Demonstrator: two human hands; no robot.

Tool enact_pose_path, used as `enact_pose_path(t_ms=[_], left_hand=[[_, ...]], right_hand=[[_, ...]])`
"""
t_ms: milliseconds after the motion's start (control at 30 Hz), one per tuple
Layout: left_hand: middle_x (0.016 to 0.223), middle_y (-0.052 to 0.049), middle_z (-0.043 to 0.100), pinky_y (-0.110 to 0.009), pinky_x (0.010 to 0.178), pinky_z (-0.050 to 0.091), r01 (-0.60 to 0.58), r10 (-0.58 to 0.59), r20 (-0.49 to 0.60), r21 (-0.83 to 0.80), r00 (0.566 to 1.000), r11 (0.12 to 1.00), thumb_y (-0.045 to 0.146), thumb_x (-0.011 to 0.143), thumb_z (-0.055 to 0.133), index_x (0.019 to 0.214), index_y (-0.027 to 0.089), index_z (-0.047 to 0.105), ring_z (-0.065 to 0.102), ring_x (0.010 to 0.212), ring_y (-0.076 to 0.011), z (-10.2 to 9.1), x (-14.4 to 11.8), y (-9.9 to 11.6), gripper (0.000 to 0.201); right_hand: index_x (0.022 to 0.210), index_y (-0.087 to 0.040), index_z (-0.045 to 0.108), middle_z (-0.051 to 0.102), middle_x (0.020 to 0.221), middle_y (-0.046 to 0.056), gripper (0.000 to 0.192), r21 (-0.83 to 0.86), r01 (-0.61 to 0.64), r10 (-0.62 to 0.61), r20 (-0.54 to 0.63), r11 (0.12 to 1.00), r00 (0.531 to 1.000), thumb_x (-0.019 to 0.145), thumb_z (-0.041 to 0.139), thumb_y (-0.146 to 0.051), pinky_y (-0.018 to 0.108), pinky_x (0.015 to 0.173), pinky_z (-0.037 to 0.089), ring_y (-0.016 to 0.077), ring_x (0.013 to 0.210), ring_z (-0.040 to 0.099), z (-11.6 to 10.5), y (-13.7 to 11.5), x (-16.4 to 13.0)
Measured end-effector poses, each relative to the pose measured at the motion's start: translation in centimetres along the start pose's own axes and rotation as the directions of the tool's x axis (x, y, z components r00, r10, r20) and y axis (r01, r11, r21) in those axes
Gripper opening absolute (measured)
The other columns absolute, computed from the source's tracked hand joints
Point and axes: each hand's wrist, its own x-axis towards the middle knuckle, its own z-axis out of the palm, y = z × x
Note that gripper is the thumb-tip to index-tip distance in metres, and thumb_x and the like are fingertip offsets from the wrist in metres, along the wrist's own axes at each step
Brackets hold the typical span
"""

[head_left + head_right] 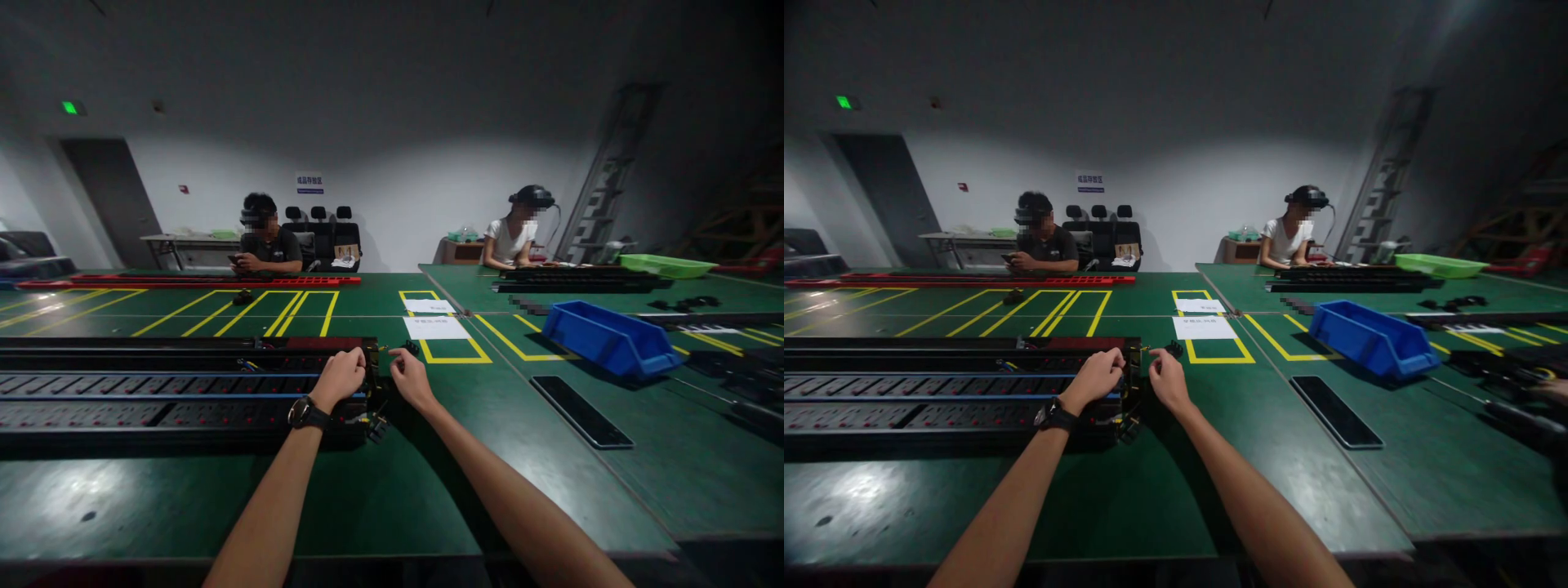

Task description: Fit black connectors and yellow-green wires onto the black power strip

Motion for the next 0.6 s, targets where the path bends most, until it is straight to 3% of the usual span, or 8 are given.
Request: enact_pose_path(t_ms=[100,200,300,433,600], left_hand=[[0.100,-0.007,0.075,-0.032,0.085,0.047,0.022,-0.022,0.010,0.012,1.000,1.000,0.015,0.091,0.049,0.099,0.022,0.065,0.069,0.098,-0.0231,-0.3,-0.2,0.2,0.020],[0.102,-0.006,0.075,-0.032,0.085,0.047,0.022,-0.022,0.016,0.003,1.000,1.000,0.015,0.090,0.050,0.099,0.022,0.065,0.069,0.099,-0.0234,-0.5,-0.3,0.4,0.019],[0.100,-0.006,0.075,-0.033,0.084,0.046,0.005,-0.005,0.015,0.003,1.000,1.000,0.014,0.090,0.050,0.097,0.023,0.065,0.068,0.098,-0.0240,-0.7,-0.4,0.5,0.019],[0.097,-0.006,0.075,-0.033,0.083,0.045,-0.009,0.009,0.008,0.005,1.000,1.000,0.015,0.091,0.049,0.097,0.023,0.065,0.068,0.095,-0.0238,-0.9,-0.6,0.6,0.019],[0.097,-0.006,0.074,-0.032,0.084,0.045,-0.019,0.018,0.006,0.028,1.000,0.999,0.015,0.091,0.049,0.097,0.023,0.065,0.068,0.096,-0.0240,-0.9,-0.6,0.8,0.020]], right_hand=[[0.119,-0.018,0.068,0.071,0.100,0.009,0.035,-0.193,-0.015,0.007,-0.046,0.981,0.999,0.088,0.051,-0.016,0.033,0.084,0.051,0.0223,0.089,0.066,-1.9,0.8,0.8],[0.110,-0.021,0.071,0.069,0.104,0.011,0.026,-0.388,-0.055,0.058,-0.004,0.920,0.998,0.090,0.056,-0.016,0.032,0.084,0.049,0.0233,0.096,0.064,-3.9,1.8,1.0],[0.103,-0.021,0.073,0.069,0.100,0.012,0.017,-0.483,-0.070,0.120,0.075,0.873,0.990,0.094,0.061,-0.030,0.033,0.083,0.049,0.0249,0.096,0.065,-5.2,2.6,0.7],[0.112,-0.021,0.073,0.069,0.105,0.013,0.034,-0.542,-0.024,0.139,0.172,0.840,0.975,0.093,0.065,-0.048,0.035,0.081,0.049,0.0279,0.097,0.066,-5.2,2.8,0.2],[0.108,-0.023,0.073,0.069,0.103,0.011,0.024,-0.572,0.035,0.072,0.164,0.820,0.984,0.094,0.065,-0.041,0.031,0.082,0.049,0.0241,0.097,0.065,-3.7,2.3,0.4]])
